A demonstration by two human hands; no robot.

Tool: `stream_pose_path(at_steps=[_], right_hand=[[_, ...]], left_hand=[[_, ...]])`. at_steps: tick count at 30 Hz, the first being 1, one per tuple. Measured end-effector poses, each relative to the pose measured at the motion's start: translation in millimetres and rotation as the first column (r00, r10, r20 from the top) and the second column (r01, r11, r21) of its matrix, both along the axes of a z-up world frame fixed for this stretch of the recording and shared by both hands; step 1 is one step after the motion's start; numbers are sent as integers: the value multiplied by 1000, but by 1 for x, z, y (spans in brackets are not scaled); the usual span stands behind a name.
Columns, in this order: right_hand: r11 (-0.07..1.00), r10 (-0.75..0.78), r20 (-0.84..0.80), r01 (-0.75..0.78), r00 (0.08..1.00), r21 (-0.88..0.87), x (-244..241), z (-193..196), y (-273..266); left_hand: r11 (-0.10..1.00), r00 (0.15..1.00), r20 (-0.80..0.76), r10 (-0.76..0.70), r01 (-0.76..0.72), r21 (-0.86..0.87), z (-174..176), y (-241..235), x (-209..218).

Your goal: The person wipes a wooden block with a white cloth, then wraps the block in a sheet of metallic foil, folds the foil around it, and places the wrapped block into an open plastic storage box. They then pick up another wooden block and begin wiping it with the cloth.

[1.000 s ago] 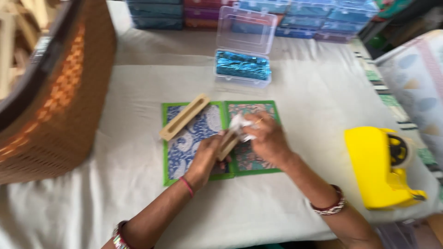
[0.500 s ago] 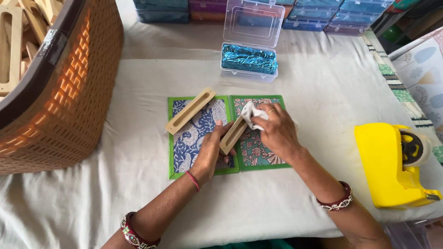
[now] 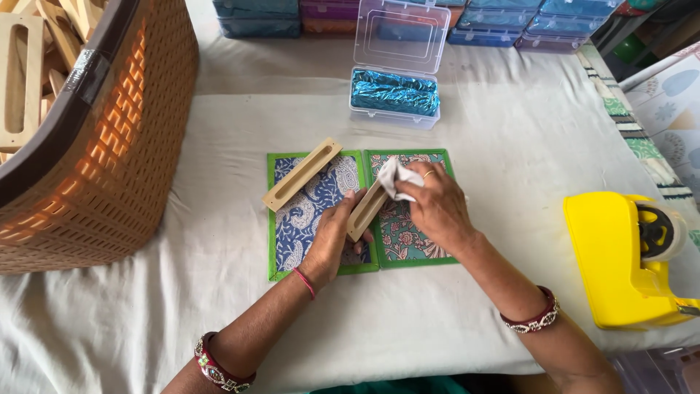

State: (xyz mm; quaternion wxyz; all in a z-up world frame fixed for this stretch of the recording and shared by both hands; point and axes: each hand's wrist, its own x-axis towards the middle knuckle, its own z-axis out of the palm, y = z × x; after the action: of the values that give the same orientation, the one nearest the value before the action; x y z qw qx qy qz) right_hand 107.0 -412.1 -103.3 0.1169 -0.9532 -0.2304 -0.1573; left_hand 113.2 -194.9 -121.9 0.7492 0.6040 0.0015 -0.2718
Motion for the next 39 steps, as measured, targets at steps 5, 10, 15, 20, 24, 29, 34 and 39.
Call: stream_pose_path(at_steps=[5,10,15,20,24,29,34,39], right_hand=[[993,-19,157,37,987,-114,-14,-17,20],[990,140,99,-137,985,-44,-34,5,42],[1000,24,51,-24,998,-7,-6,8,9],[837,-200,-46,195,979,511,13,-14,-29],[901,-134,-69,151,989,408,1,-13,3],[926,200,50,-206,978,318,-39,14,59],[934,198,26,-197,980,297,-26,13,48],[894,-21,-232,122,973,431,5,-21,8]], left_hand=[[1000,999,29,28,-28,10,-4,-2,-2],[997,997,32,64,-65,41,-16,1,-1],[1000,998,69,-5,7,-27,-7,0,0],[997,1000,-3,25,-26,-71,2,3,1],[996,998,-34,46,-48,-70,5,3,2],[982,964,-218,153,-174,-77,11,6,4],[999,994,-98,-41,39,-27,19,10,0],[965,961,113,-252,241,100,-17,1,-2]])
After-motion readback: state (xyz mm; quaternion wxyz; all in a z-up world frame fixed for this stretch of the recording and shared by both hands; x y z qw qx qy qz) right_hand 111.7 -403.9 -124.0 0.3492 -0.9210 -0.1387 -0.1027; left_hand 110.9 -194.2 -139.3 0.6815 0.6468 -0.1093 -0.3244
